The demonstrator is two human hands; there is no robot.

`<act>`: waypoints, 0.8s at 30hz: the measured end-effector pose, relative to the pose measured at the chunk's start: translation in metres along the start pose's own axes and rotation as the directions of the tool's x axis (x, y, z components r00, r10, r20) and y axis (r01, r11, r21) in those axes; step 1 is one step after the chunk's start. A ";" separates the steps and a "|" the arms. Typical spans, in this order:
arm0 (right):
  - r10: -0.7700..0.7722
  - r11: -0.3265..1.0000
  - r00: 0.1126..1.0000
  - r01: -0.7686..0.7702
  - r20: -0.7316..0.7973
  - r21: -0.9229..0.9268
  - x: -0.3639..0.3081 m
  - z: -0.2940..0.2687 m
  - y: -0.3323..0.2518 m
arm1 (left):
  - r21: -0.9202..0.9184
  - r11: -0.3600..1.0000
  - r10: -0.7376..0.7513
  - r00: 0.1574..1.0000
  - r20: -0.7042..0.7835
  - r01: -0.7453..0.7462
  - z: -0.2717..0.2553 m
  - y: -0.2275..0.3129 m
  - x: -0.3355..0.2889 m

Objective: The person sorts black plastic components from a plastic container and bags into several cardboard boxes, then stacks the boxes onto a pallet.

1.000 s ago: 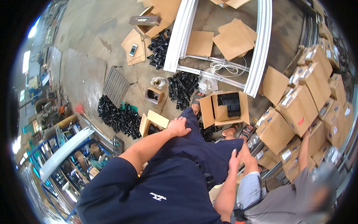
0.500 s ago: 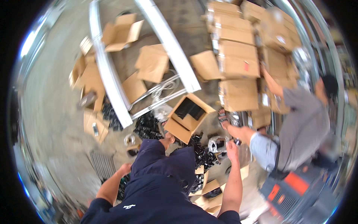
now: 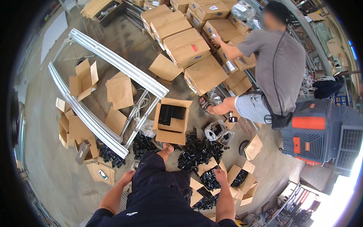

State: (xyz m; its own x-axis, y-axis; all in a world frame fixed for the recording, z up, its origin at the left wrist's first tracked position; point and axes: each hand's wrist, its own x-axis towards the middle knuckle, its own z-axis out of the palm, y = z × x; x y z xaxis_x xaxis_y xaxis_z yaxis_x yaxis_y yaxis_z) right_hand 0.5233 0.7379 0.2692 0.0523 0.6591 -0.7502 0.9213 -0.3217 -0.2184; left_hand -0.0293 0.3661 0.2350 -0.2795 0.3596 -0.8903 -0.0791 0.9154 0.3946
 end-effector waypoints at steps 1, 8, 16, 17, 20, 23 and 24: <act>0.042 0.998 0.999 -0.043 0.012 0.051 -0.014 0.006 0.013 | 0.039 0.999 0.007 1.000 -0.008 -0.007 0.001 -0.002 0.000; 0.141 0.882 0.989 -0.147 0.048 0.448 -0.083 0.032 0.059 | 0.003 0.995 0.101 0.992 -0.071 -0.102 -0.012 0.004 -0.029; 0.125 0.951 0.990 -0.101 -0.066 0.294 -0.040 -0.042 0.226 | -0.335 0.942 -0.115 0.961 -0.253 0.024 -0.055 -0.152 -0.160; 0.176 0.917 0.980 -0.128 -0.095 0.379 -0.057 -0.042 0.222 | -0.322 0.944 -0.172 0.936 -0.308 0.068 -0.066 -0.174 -0.187; 0.257 0.874 0.959 -0.178 -0.121 0.452 -0.083 -0.049 0.204 | -0.297 0.943 -0.266 0.881 -0.391 0.153 -0.083 -0.220 -0.230; 0.255 0.907 0.960 -0.195 -0.119 0.374 -0.114 -0.034 0.209 | -0.324 0.932 -0.294 0.864 -0.409 0.164 -0.069 -0.259 -0.248; 0.240 0.917 0.965 -0.188 -0.109 0.351 -0.118 -0.018 0.207 | -0.315 0.938 -0.277 0.860 -0.429 0.145 -0.068 -0.265 -0.252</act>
State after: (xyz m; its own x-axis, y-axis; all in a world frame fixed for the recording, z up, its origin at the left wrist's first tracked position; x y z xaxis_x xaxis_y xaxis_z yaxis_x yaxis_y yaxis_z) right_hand 0.7150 0.6059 0.3241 0.3136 0.6329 -0.7079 0.6999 -0.6579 -0.2782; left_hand -0.0028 0.0205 0.3699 -0.6288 -0.0214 -0.7773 -0.4159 0.8538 0.3130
